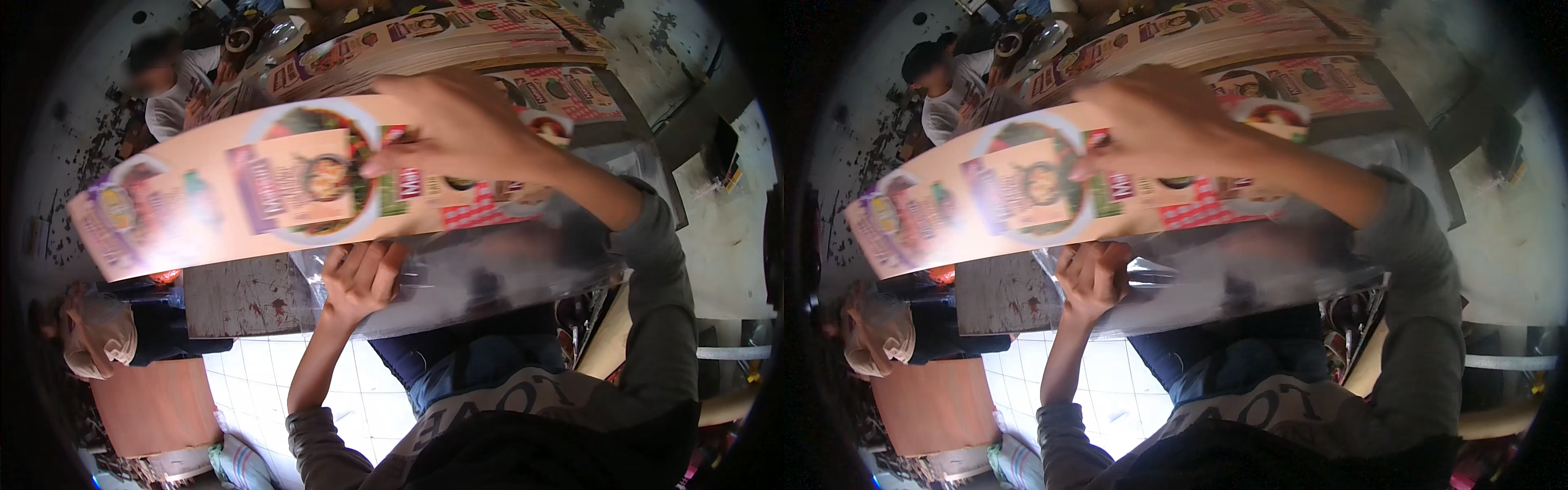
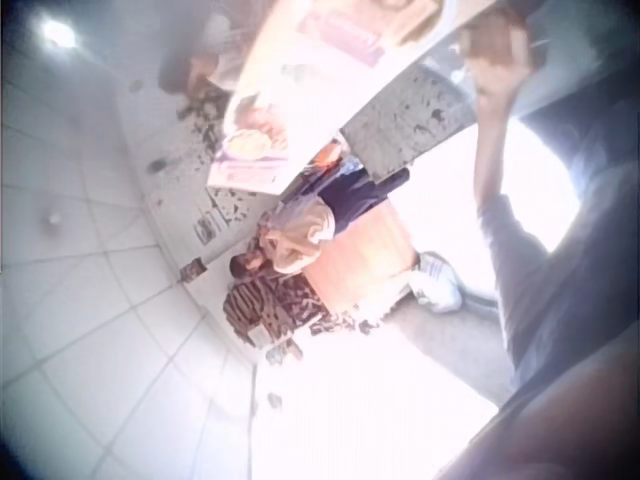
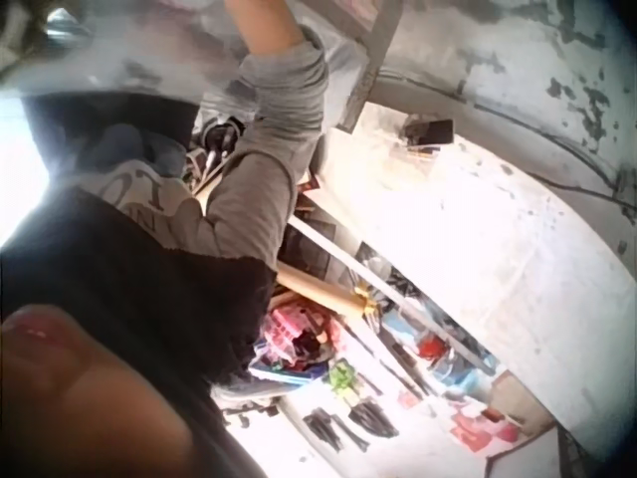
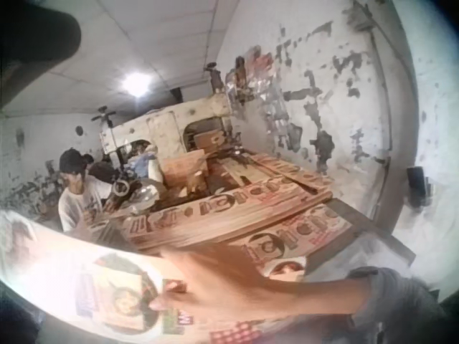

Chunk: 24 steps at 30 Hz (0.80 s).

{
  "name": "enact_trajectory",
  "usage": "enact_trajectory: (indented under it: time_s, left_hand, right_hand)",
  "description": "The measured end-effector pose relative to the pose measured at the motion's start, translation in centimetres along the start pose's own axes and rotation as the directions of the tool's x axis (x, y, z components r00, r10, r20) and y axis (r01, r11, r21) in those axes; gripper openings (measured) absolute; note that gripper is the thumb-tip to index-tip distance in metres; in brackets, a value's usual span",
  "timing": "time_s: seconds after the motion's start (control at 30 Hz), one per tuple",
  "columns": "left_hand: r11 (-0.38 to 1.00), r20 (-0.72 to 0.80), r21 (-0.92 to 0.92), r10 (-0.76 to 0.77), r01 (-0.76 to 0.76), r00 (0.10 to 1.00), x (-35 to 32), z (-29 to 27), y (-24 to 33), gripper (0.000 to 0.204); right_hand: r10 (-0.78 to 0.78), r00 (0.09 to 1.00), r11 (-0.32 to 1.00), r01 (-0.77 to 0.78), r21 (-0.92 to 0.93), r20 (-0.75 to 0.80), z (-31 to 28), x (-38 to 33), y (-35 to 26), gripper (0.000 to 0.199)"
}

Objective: The person repeatedly inserts printed cards into clear plastic sleeves by hand.

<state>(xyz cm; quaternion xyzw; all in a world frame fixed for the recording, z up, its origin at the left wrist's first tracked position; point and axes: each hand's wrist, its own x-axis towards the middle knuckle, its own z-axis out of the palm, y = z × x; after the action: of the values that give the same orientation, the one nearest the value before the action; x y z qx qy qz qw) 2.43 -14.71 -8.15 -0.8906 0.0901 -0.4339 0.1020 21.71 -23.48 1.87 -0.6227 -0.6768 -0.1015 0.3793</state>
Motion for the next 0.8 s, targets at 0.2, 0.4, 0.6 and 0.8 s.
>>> enact_trajectory:
  time_s: [0.2, 0.4, 0.6, 0.8]
  left_hand:
    - [0.958, 0.053, 0.230, -0.188, 0.171, 0.981, -0.4, -1.3, 0.0, 0.014]
    - [0.925, 0.237, 0.245, -0.346, 0.289, 0.908, -0.6, -2.4, -0.8, 0.034]
    - [0.876, 0.405, 0.138, -0.476, 0.463, 0.780, -3.7, -5.4, -3.1, 0.041]
    - [0.461, 0.312, -0.213, -0.803, 0.861, 0.507, -4.3, -4.4, -2.3, 0.023]
  right_hand:
    - [0.147, 0.928, 0.988, -0.151, -0.014, 0.342, -5.5, -5.2, 6.3, 0.050]
    - [0.417, 0.780, 0.890, -0.455, -0.034, 0.467, -12.0, -11.3, 12.2, 0.044]
    - [0.459, 0.761, 0.866, -0.497, -0.042, 0.458, -13.0, -14.4, 12.3, 0.044]
    - [0.538, 0.784, 0.839, -0.534, -0.105, 0.309, -12.3, -14.4, 12.4, 0.035]
